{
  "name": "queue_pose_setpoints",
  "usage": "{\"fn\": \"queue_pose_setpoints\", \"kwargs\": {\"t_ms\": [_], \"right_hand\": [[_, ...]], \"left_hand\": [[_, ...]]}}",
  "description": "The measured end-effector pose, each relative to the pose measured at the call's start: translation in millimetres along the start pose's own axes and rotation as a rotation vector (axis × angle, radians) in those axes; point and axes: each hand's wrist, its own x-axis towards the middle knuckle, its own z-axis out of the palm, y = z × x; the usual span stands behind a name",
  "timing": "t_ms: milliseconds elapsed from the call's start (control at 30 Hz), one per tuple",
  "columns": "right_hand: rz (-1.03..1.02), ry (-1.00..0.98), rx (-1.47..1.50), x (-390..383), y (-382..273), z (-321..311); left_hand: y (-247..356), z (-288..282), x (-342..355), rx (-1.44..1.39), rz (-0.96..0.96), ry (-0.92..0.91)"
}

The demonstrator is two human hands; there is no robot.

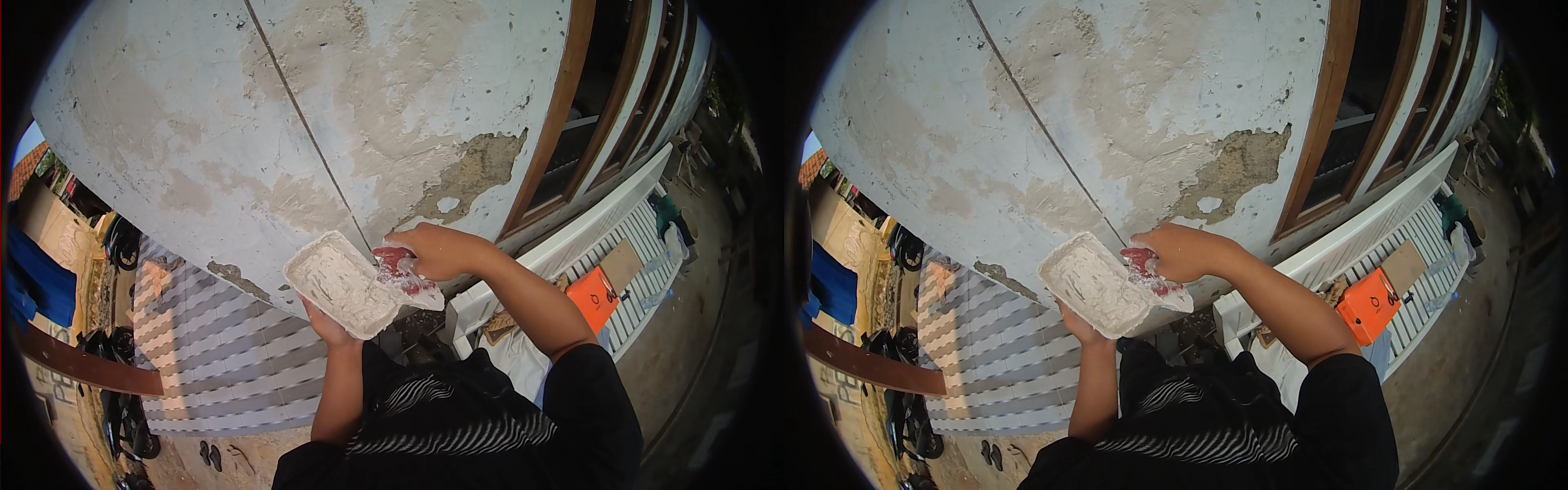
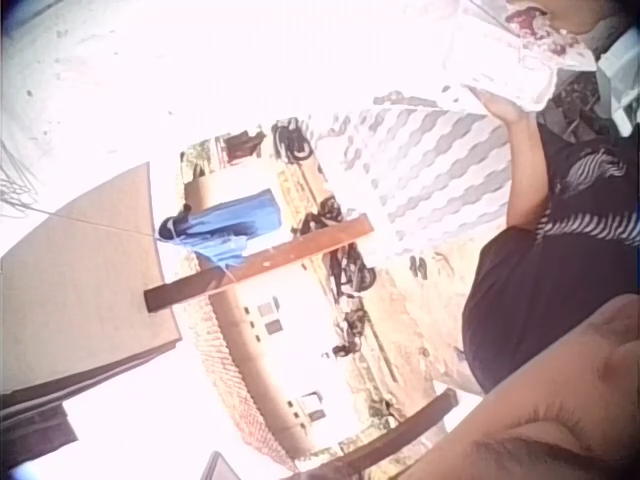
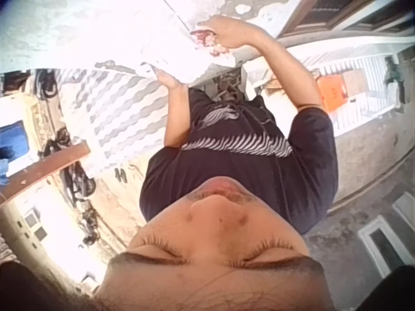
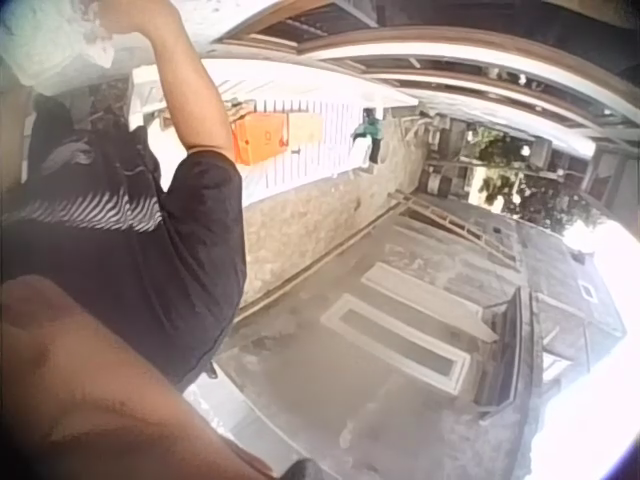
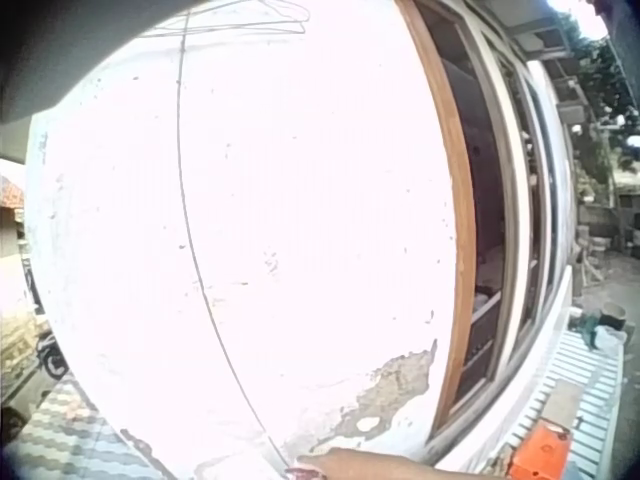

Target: Patching a damaged exterior wall by applying plaster or putty using a spatula.

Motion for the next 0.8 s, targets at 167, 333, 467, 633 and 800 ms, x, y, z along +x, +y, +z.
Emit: {"fn": "queue_pose_setpoints", "kwargs": {"t_ms": [167,333,467,633,800], "right_hand": [[-0.021,-0.005,0.246,-0.8,28.9,14.8],[0.224,-0.099,0.745,-1.8,61.3,51.3],[0.351,0.009,1.072,-6.0,62.6,70.7],[0.447,0.005,1.377,-12.8,47.0,80.3],[0.464,0.055,1.473,-14.9,48.4,80.7]], "left_hand": [[-7.5,-0.4,2.1,0.034,0.004,0.054],[-9.1,3.7,3.8,0.005,0.003,0.076],[-10.3,1.5,4.1,0.033,0.031,0.092],[-18.3,-4.3,5.4,0.123,0.088,0.081],[-19.7,-2.9,7.1,0.100,0.069,0.090]]}}
